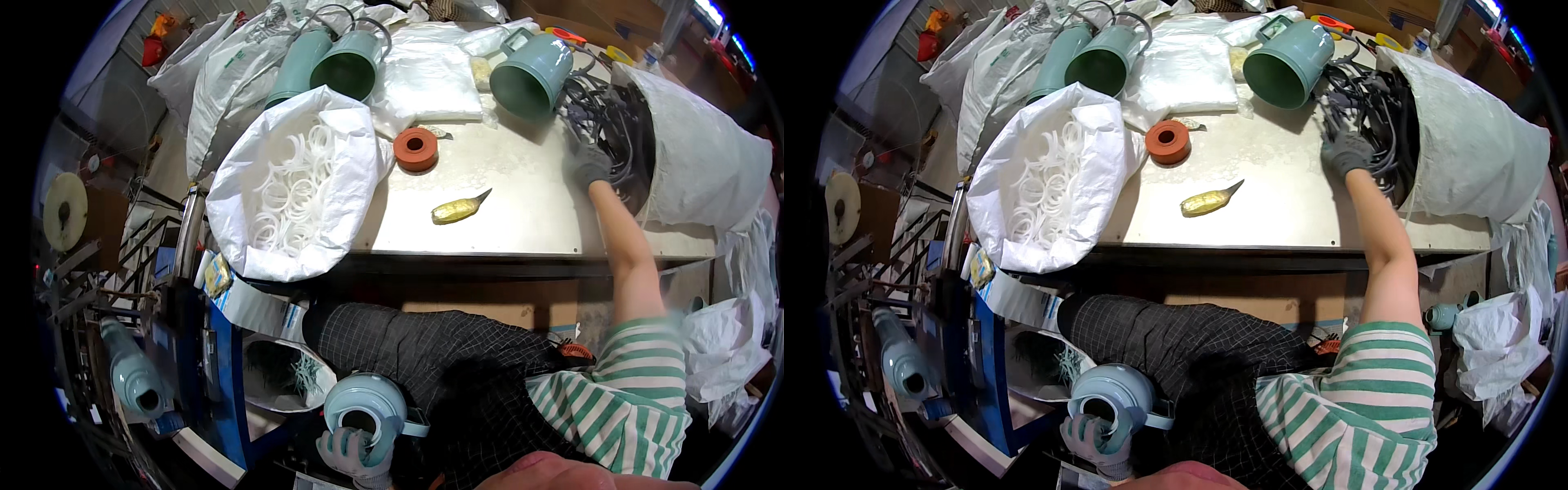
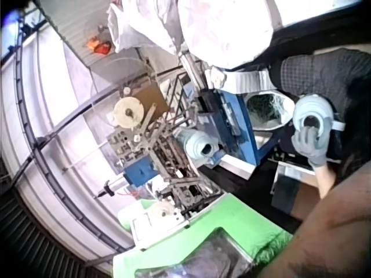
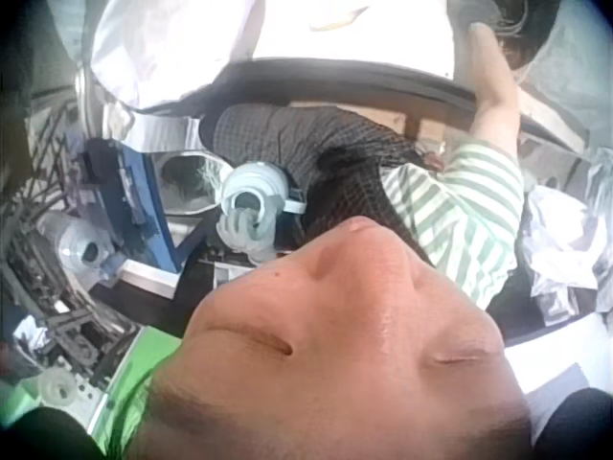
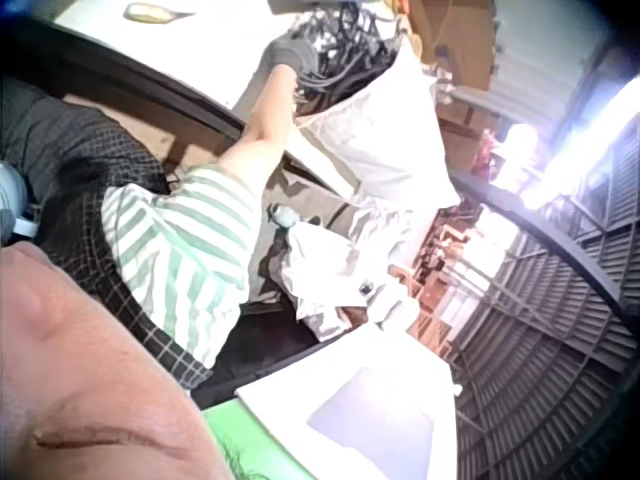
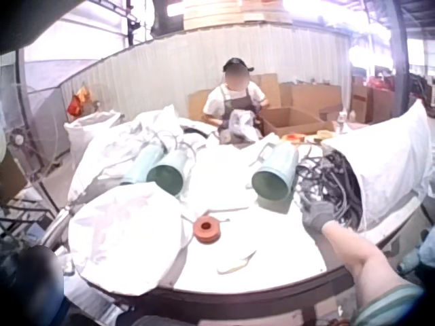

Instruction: The person assembles light blue kettles by inserting a grey handle into the body and attaching a white circular ring to the top. They then apply a label to the side of the kettle and place the finished unit onto a nearby surface. The process is repeated for multiple kettles in a continuous loop.

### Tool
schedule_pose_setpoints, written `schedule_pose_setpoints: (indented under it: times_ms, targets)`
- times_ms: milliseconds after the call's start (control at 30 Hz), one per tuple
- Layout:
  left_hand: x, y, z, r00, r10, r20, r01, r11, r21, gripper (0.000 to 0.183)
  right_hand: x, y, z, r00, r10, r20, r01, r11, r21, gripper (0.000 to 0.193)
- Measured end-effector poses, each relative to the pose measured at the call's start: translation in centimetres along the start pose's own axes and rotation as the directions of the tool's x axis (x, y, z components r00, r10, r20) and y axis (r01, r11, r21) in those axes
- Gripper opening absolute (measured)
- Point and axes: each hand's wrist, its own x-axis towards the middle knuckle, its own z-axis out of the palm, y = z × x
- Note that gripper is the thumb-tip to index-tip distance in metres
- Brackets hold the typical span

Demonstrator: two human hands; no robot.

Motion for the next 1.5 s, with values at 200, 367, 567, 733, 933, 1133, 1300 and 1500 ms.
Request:
schedule_pose_setpoints:
  times_ms: [200, 367, 567, 733, 933, 1133, 1300, 1500]
  targets:
    - [0.5, 0.2, 0.8, 1.0, -0.019, 0.017, 0.02, 1.0, -0.013, 0.045, -3.2, -6.1, 5.1, 0.94, -0.189, -0.285, 0.218, 0.973, 0.072, 0.065]
    - [1.2, 0.6, 0.6, 1.0, -0.024, -0.003, 0.024, 1.0, -0.003, 0.041, -6.4, -13.4, 1.6, 0.976, -0.207, -0.067, 0.217, 0.951, 0.22, 0.062]
    - [1.1, 1.6, -0.2, 0.998, -0.052, 0.033, 0.053, 0.998, -0.019, 0.035, -6.2, -20.8, 0.3, 0.897, -0.442, 0.02, 0.427, 0.876, 0.226, 0.062]
    - [0.1, 1.3, -0.6, 0.999, -0.037, -0.016, 0.036, 0.998, -0.043, 0.032, -2.4, -17.0, -1.5, 0.84, -0.524, -0.141, 0.533, 0.846, 0.035, 0.039]
    - [-0.1, 1.4, -0.6, 0.999, -0.037, -0.031, 0.036, 0.999, -0.041, 0.028, -1.3, -15.4, -8.5, 0.782, -0.377, -0.497, 0.603, 0.659, 0.449, 0.047]
    - [-1.8, 1.9, -0.8, 0.996, -0.032, -0.082, 0.026, 0.997, -0.074, 0.041, 1.7, -16.1, -14.4, 0.812, -0.398, -0.427, 0.583, 0.517, 0.627, 0.037]
    - [-4.8, 0.9, -2.5, 0.918, -0.298, -0.261, 0.243, 0.944, -0.223, 0.061, -17.8, -21.4, -20.2, 0.359, -0.661, -0.659, 0.931, 0.304, 0.203, 0.036]
    - [5.9, -1.5, -5.3, 0.912, -0.014, -0.41, 0.087, 0.983, 0.159, 0.082, -38.1, -27.7, -15.4, -0.484, -0.488, -0.727, 0.741, -0.67, -0.043, 0.025]
